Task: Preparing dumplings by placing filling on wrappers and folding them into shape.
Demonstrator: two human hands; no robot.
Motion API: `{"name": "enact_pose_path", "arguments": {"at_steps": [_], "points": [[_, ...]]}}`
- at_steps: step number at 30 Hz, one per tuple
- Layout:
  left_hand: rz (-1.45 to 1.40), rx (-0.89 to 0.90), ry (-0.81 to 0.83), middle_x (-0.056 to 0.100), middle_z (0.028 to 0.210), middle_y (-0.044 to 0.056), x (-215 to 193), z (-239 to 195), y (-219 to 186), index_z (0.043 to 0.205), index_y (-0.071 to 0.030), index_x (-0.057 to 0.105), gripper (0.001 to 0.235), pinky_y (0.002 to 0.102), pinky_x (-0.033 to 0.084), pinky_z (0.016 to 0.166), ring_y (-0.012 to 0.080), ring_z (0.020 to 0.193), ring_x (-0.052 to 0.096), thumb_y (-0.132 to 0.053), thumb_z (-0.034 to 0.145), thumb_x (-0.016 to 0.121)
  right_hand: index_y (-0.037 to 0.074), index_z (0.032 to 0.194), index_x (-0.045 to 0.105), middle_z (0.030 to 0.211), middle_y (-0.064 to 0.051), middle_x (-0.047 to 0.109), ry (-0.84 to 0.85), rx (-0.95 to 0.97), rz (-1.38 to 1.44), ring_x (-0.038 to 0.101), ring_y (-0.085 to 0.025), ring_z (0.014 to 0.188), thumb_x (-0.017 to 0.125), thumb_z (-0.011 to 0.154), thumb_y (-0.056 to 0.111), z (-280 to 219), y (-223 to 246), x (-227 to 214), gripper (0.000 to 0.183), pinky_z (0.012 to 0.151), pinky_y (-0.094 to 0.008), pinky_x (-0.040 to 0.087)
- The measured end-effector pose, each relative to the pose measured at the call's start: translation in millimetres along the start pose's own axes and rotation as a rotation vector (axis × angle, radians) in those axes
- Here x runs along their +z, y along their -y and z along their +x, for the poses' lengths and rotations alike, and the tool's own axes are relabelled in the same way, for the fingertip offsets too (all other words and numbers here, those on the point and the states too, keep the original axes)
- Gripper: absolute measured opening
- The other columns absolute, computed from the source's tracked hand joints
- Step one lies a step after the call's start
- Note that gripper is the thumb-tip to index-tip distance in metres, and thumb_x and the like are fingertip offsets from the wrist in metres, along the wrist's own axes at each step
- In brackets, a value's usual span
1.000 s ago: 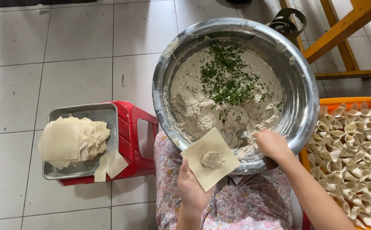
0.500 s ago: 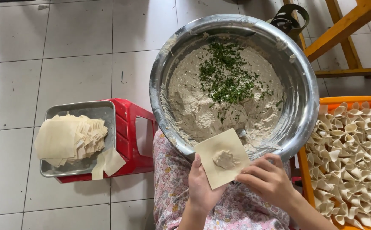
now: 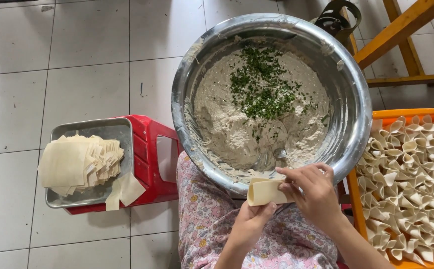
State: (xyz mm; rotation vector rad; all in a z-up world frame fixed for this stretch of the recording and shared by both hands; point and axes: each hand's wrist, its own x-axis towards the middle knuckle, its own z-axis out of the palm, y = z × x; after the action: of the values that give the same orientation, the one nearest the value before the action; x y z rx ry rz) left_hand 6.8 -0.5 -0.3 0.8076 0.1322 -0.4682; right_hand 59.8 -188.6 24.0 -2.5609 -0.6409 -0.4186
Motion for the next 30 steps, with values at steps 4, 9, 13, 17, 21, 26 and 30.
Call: {"name": "enact_pose_path", "arguments": {"at_steps": [4, 9, 13, 17, 21, 26, 30], "points": [[0.120, 0.022, 0.008, 0.066, 0.124, 0.008, 1.8, -0.1, -7.9, 0.138, 0.001, 0.055, 0.042, 0.030, 0.048, 0.100, 0.0163, 0.111, 0.060, -0.017, 0.100, 0.062, 0.023, 0.101, 0.073, 0.096, 0.004, 0.071, 0.077, 0.061, 0.076, 0.063, -0.017, 0.093, 0.080, 0.080, 0.027, 5.4, 4.0, -8.4, 0.023, 0.095, -0.042, 0.034], [-0.135, 0.040, -0.590, 0.065, 0.126, 0.022, 26.9, 5.0, -31.6, 0.127, 0.000, 0.049, 0.044, 0.047, 0.066, 0.099, 0.0351, 0.115, 0.071, -0.015, 0.090, 0.066, 0.019, 0.103, 0.074, 0.096, 0.006, 0.080, 0.056, 0.061, 0.142, 0.071, -0.012, 0.091, 0.081, 0.080, 0.015, -5.0, 2.4, -2.5, 0.025, 0.095, -0.037, 0.039], [-0.234, 0.124, -0.615, 0.069, 0.120, 0.022, 18.7, 8.1, -12.5, 0.116, 0.003, 0.060, 0.023, 0.049, 0.066, 0.094, 0.0342, 0.111, 0.071, -0.008, 0.095, 0.061, 0.018, 0.099, 0.075, 0.092, 0.005, 0.080, -0.057, -0.003, 0.092, 0.073, -0.012, 0.086, 0.079, 0.084, 0.016, -3.8, 12.6, -3.2, 0.016, 0.093, -0.037, 0.039], [0.095, 0.298, -0.445, 0.069, 0.123, 0.018, 13.9, 5.6, 0.0, 0.105, 0.001, 0.074, 0.016, 0.038, 0.063, 0.096, 0.0297, 0.112, 0.067, 0.001, 0.093, 0.065, 0.016, 0.099, 0.074, 0.093, 0.004, 0.078, -0.080, -0.038, 0.026, 0.070, -0.014, 0.085, 0.080, 0.083, 0.017, 9.8, 25.4, -21.0, 0.017, 0.093, -0.040, 0.035], [0.672, 0.599, -0.258, 0.056, 0.137, 0.018, 22.0, 2.0, -6.5, 0.107, -0.002, 0.071, 0.022, 0.056, 0.042, 0.120, 0.0341, 0.138, 0.049, 0.003, 0.092, 0.057, 0.015, 0.097, 0.074, 0.091, 0.004, 0.077, -0.067, -0.090, -0.006, 0.069, -0.015, 0.085, 0.080, 0.082, 0.013, 14.0, 27.6, -28.0, 0.016, 0.092, -0.041, 0.032], [0.879, 0.671, -0.219, 0.054, 0.138, 0.019, 23.4, 1.2, -5.2, 0.123, -0.001, 0.064, 0.040, 0.055, 0.039, 0.119, 0.0338, 0.134, 0.050, 0.005, 0.084, 0.066, 0.012, 0.100, 0.072, 0.091, 0.002, 0.078, -0.069, -0.061, 0.100, 0.068, -0.014, 0.079, 0.080, 0.082, 0.014, 9.9, 19.6, -22.1, 0.021, 0.088, -0.038, 0.037], [0.874, 0.670, -0.124, 0.056, 0.125, 0.025, 26.6, -0.8, -27.6, 0.123, 0.003, 0.061, 0.033, 0.044, 0.058, 0.099, 0.0366, 0.119, 0.061, 0.012, 0.093, 0.050, 0.024, 0.132, 0.058, 0.098, 0.008, 0.078, -0.050, -0.203, 0.111, 0.068, -0.006, 0.081, 0.087, 0.079, 0.012, 6.6, 9.7, -17.7, 0.062, 0.090, -0.030, 0.039]]}}
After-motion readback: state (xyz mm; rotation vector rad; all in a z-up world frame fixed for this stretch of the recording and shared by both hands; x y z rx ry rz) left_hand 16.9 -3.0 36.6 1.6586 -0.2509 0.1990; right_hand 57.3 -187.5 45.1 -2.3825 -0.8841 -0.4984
